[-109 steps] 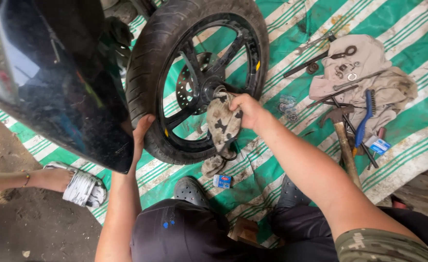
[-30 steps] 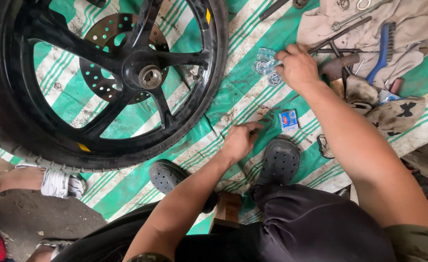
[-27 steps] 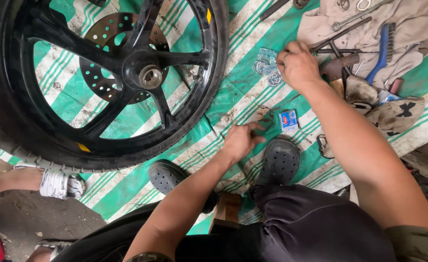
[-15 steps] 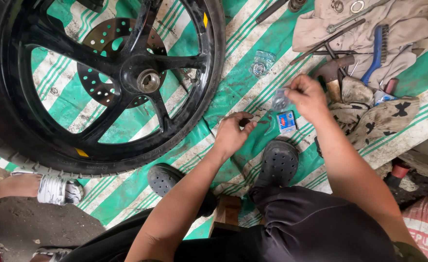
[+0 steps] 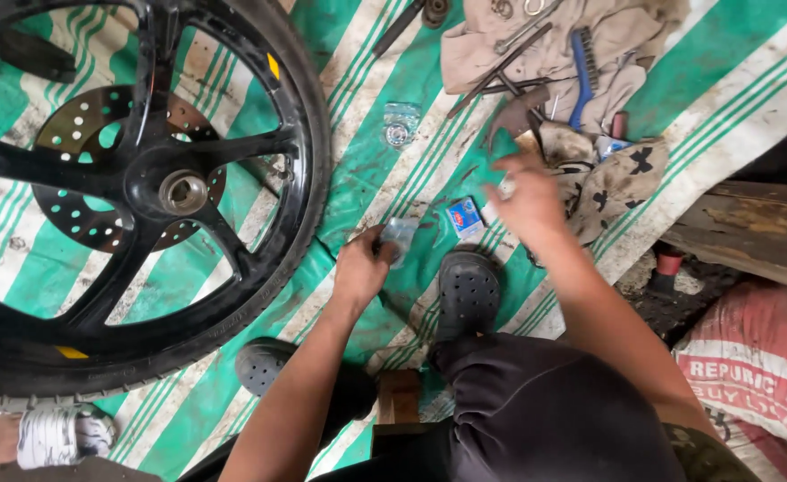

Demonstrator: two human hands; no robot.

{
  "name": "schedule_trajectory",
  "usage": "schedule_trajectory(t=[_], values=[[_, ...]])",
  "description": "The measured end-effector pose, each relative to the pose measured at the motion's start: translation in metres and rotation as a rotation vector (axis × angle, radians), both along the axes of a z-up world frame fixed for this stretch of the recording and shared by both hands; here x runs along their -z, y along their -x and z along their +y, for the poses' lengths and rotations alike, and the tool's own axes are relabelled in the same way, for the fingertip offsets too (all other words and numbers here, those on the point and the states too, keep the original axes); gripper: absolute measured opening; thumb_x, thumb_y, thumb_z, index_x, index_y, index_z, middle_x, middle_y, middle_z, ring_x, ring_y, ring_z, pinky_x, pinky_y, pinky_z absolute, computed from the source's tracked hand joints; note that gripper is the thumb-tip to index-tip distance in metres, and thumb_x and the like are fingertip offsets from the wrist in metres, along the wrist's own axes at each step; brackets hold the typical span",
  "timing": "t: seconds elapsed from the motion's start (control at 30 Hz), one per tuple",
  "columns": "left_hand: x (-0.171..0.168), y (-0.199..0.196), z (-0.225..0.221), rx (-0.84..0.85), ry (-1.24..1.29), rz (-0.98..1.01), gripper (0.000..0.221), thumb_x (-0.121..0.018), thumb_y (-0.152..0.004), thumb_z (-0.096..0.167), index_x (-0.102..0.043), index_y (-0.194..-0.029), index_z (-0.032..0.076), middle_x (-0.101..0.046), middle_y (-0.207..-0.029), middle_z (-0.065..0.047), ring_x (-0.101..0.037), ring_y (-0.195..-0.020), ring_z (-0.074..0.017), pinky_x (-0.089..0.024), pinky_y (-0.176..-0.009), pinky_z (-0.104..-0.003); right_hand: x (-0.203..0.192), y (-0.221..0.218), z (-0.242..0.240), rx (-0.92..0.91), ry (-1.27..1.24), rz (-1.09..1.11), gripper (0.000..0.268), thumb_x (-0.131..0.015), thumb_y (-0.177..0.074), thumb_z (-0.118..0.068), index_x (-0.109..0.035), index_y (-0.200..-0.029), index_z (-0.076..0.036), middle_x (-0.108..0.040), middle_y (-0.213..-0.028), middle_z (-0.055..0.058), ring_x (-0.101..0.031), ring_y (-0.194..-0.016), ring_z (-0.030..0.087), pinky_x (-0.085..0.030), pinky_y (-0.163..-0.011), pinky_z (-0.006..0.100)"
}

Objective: Cleaning a motorcycle wheel hub and unpacking a new ball bearing for replacement.

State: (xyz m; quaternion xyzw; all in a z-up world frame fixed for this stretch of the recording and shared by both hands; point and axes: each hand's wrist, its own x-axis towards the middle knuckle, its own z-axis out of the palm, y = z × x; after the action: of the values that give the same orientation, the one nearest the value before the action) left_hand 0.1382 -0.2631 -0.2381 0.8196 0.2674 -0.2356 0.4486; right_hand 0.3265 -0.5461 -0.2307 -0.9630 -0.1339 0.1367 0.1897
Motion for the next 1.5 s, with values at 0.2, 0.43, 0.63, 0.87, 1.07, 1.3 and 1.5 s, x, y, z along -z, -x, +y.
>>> schedule_trajectory(t=[0.2, 0.43, 0.63, 0.87, 1.07, 1.3, 1.5], values=[[-0.012, 0.0, -0.007, 0.035, -0.144, -0.015, 0.07, -0.079, -0.098, 0.047, -0.061, -0.157, 0.016, -0.059, -0.153, -0.018, -0.061, -0.143, -0.0459, -0.051, -0.12, -0.059, -0.043, -0.072, -0.119, -0.007, -0.006, 0.008, 0.036, -0.084, -0.098, -0.02, -0.083, -0.135, -0.02, -0.08, -0.12, 0.006, -0.078, -0.107, 0.03, -0.064, -0.093, 0.045], [-0.043, -0.023, -0.036, 0.181, 0.013, -0.089, 0.051, -0.072, -0.102, 0.052, -0.073, -0.143, 0.022, -0.072, -0.134, -0.008, -0.073, -0.129, -0.0382, -0.06, -0.109, -0.054, 0.004, -0.038, -0.096, -0.261, 0.346, 0.043, 0.057, -0.094, -0.08, -0.043, -0.083, -0.134, -0.034, -0.069, -0.146, 0.002, -0.058, -0.137, 0.039, -0.054, -0.115, 0.045], [-0.102, -0.048, -0.047, 0.2, 0.145, -0.229, 0.041, -0.071, -0.105, 0.048, -0.077, -0.135, 0.022, -0.08, -0.124, -0.008, -0.08, -0.118, -0.0333, -0.064, -0.101, -0.052, -0.045, -0.06, -0.16, -0.171, -0.101, -0.397, 0.014, -0.089, -0.108, -0.024, -0.088, -0.102, -0.011, -0.085, -0.127, 0.007, -0.078, -0.117, 0.033, -0.058, -0.111, 0.039], [-0.212, -0.084, -0.075, 0.234, 0.196, -0.621, 0.039, -0.066, -0.105, 0.037, -0.079, -0.122, 0.005, -0.082, -0.122, -0.01, -0.078, -0.097, -0.0296, -0.06, -0.09, -0.041, -0.175, -0.043, -0.188, 0.357, -0.568, -0.092, 0.017, -0.069, -0.129, -0.01, -0.075, -0.131, 0.007, -0.064, -0.104, 0.0, -0.049, -0.086, 0.009, -0.043, -0.079, 0.023], [-0.267, -0.11, -0.128, 0.204, 0.257, -0.829, 0.057, -0.072, -0.097, 0.045, -0.071, -0.139, 0.007, -0.077, -0.129, -0.01, -0.077, -0.1, -0.0262, -0.062, -0.091, -0.039, -0.289, -0.026, -0.143, 0.356, -1.094, 0.034, 0.024, -0.079, -0.117, -0.023, -0.076, -0.134, -0.007, -0.08, -0.125, 0.0, -0.073, -0.099, 0.002, -0.062, -0.097, 0.012], [-0.31, -0.111, -0.104, 0.145, 0.458, -1.0, 0.025, -0.065, -0.101, 0.027, -0.076, -0.109, 0.007, -0.08, -0.105, -0.007, -0.074, -0.083, -0.0243, -0.061, -0.08, -0.037, -0.351, -0.046, -0.063, -0.431, -0.828, -0.161, 0.021, -0.052, -0.128, -0.013, -0.045, -0.126, 0.007, -0.053, -0.171, 0.036, -0.062, -0.142, 0.039, -0.057, -0.133, 0.046], [-0.327, -0.081, 0.036, 0.358, -0.057, -0.768, 0.016, -0.077, -0.093, 0.025, -0.078, -0.096, 0.01, -0.083, -0.096, -0.008, -0.075, -0.076, -0.0336, -0.058, -0.074, -0.047, -0.357, -0.049, 0.069, -0.634, -0.132, -0.308, 0.054, -0.094, -0.108, -0.032, -0.063, -0.123, 0.01, -0.07, -0.102, 0.019, -0.067, -0.076, 0.032, -0.053, -0.067, 0.042]])
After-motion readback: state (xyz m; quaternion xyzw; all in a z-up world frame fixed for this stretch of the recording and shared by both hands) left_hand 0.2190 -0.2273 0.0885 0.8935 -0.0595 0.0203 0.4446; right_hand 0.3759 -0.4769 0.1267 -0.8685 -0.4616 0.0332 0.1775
